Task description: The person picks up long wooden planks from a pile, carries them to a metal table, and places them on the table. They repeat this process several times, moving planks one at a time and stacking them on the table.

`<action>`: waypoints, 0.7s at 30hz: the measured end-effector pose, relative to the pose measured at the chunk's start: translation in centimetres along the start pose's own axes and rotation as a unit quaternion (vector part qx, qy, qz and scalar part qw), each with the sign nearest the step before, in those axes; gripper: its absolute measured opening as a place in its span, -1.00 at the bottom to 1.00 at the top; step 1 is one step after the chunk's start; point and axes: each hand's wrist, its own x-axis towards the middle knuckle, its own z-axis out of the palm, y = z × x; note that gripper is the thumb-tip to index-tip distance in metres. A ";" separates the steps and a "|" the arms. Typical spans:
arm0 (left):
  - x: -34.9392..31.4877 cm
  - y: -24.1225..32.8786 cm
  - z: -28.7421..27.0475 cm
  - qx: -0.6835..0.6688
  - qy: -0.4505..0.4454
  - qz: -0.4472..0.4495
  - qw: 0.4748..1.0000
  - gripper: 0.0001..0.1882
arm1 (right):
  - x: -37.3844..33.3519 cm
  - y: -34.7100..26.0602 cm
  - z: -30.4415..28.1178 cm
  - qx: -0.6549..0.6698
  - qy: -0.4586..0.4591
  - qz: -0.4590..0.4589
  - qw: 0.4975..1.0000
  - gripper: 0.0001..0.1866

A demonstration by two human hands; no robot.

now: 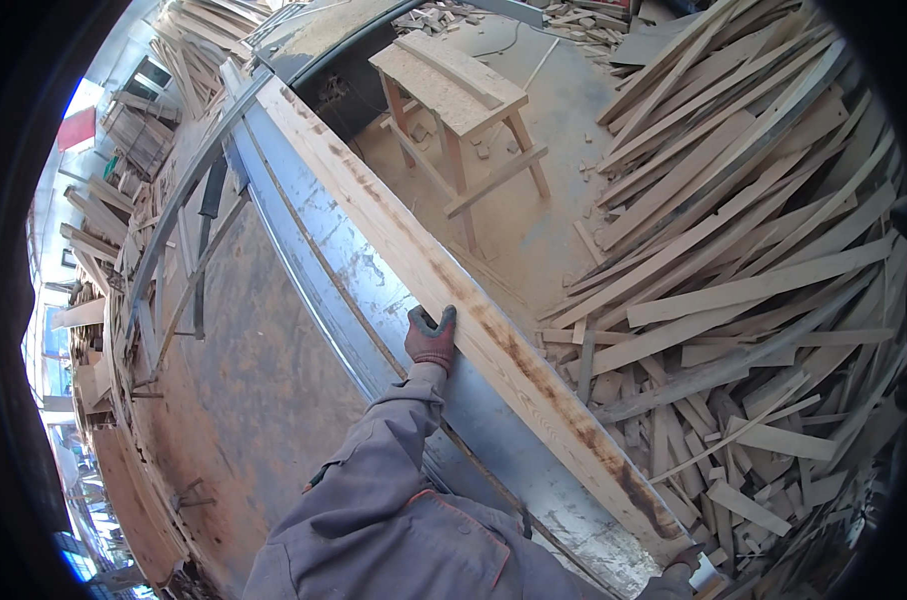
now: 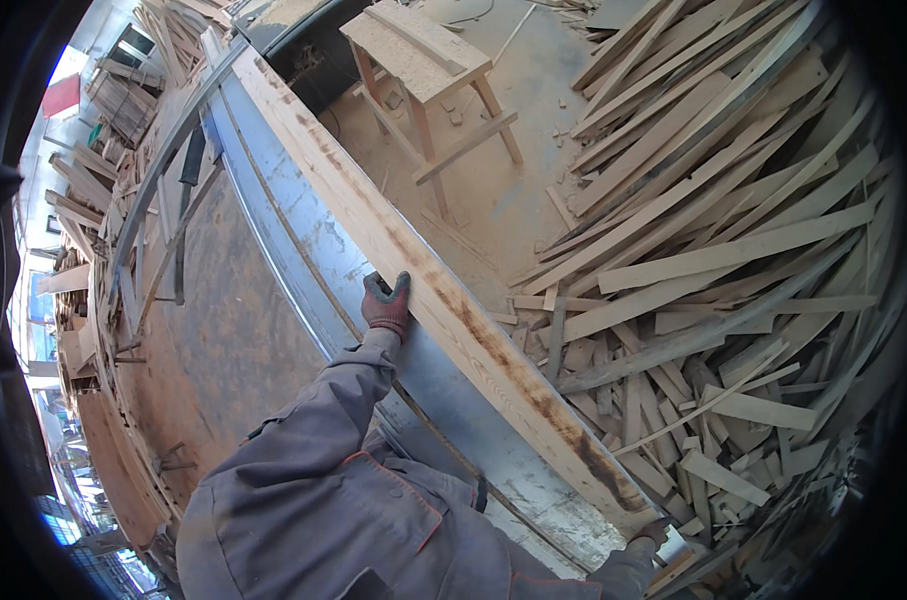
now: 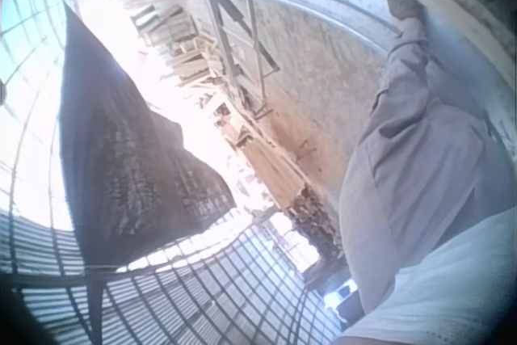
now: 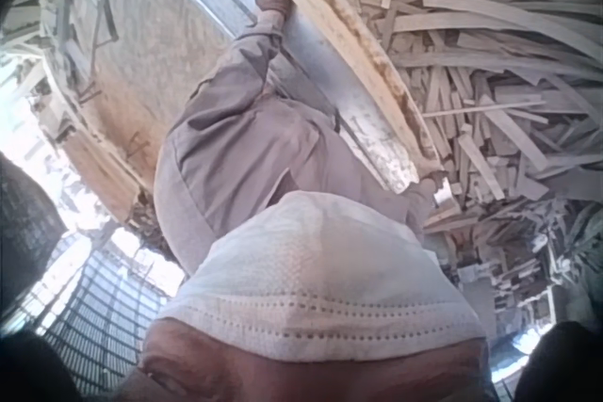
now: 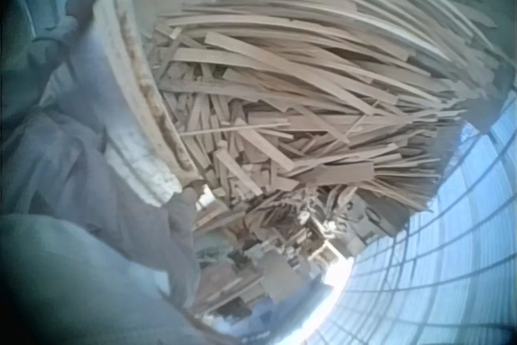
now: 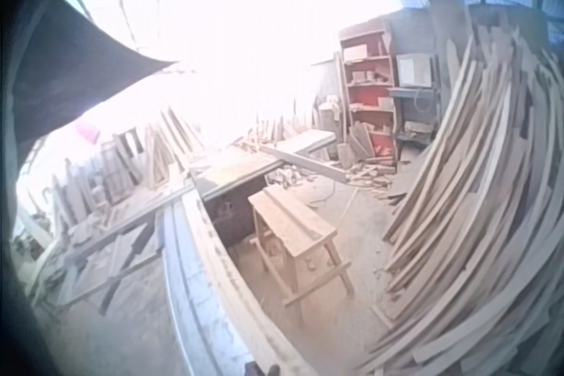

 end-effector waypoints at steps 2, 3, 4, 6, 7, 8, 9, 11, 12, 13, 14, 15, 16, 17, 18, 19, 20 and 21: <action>0.0 0.0 -0.1 0.004 -0.002 -0.007 1.000 -0.34 | 0.3 0.1 -0.1 -0.049 -0.031 -0.049 0.997 0.09; 0.0 0.0 -0.1 0.008 -0.003 -0.002 1.000 -0.34 | 0.3 0.2 -0.1 -0.013 -0.022 -0.045 0.999 0.09; 0.1 0.1 -0.2 0.010 -0.003 0.001 1.000 -0.34 | 0.2 0.1 0.0 0.007 -0.015 -0.026 1.000 0.09; 0.0 0.3 -0.3 0.020 -0.004 0.000 1.000 -0.34 | -0.1 0.0 0.3 0.024 0.016 0.009 1.000 0.08; 0.0 0.4 -0.3 0.030 -0.006 -0.003 1.000 -0.34 | -0.5 0.0 0.5 0.019 0.039 0.025 0.999 0.06; -0.1 0.4 -0.4 0.039 0.001 0.001 0.999 -0.34 | -0.8 -0.1 0.5 0.015 0.053 0.036 0.998 0.04; -0.1 0.5 -0.4 0.027 0.001 -0.001 1.000 -0.34 | -1.3 -0.3 0.5 0.013 0.061 0.023 0.998 -0.01; 0.0 0.6 -0.4 -0.001 0.004 0.009 1.000 -0.34 | -1.9 -0.7 0.1 -0.024 0.044 -0.032 0.998 -0.04; 0.0 0.6 -0.4 0.012 0.002 0.011 1.000 -0.34 | -2.1 -1.0 -0.2 -0.056 0.043 -0.039 0.997 -0.05; 0.1 0.6 -0.4 0.023 -0.006 0.001 1.000 -0.35 | -2.3 -1.1 -0.5 -0.029 0.021 -0.038 0.999 -0.04; 0.2 0.5 -0.4 0.038 -0.012 -0.016 0.999 -0.35 | -2.3 -1.3 -0.8 -0.015 0.010 -0.013 1.000 -0.02; 0.2 0.5 -0.5 0.024 -0.013 -0.014 1.000 -0.35 | -2.3 -1.5 -1.1 -0.004 -0.002 0.012 1.000 -0.01; 0.2 0.5 -0.6 0.015 -0.013 -0.017 1.000 -0.34 | -2.3 -1.4 -1.4 0.011 -0.016 0.038 0.999 0.01; 0.0 0.6 -0.7 -0.006 -0.015 -0.012 1.000 -0.34 | -2.2 -1.3 -1.6 0.022 -0.037 0.026 0.999 0.05; 0.0 0.8 -0.8 -0.027 -0.028 -0.033 0.999 -0.30 | -2.1 -1.3 -1.7 0.022 -0.048 0.010 0.999 0.05; -0.1 1.2 -0.9 -0.056 -0.044 -0.048 0.996 -0.26 | -2.0 -1.2 -1.8 0.022 -0.058 -0.006 0.998 0.05; -0.2 1.6 -0.9 -0.092 -0.048 -0.058 0.993 -0.22 | -1.9 -1.1 -1.8 0.025 -0.062 -0.011 0.998 0.05; -0.4 2.1 -0.8 -0.050 -0.016 -0.020 0.998 -0.17 | -1.8 -1.0 -1.9 0.028 -0.067 -0.016 0.997 0.06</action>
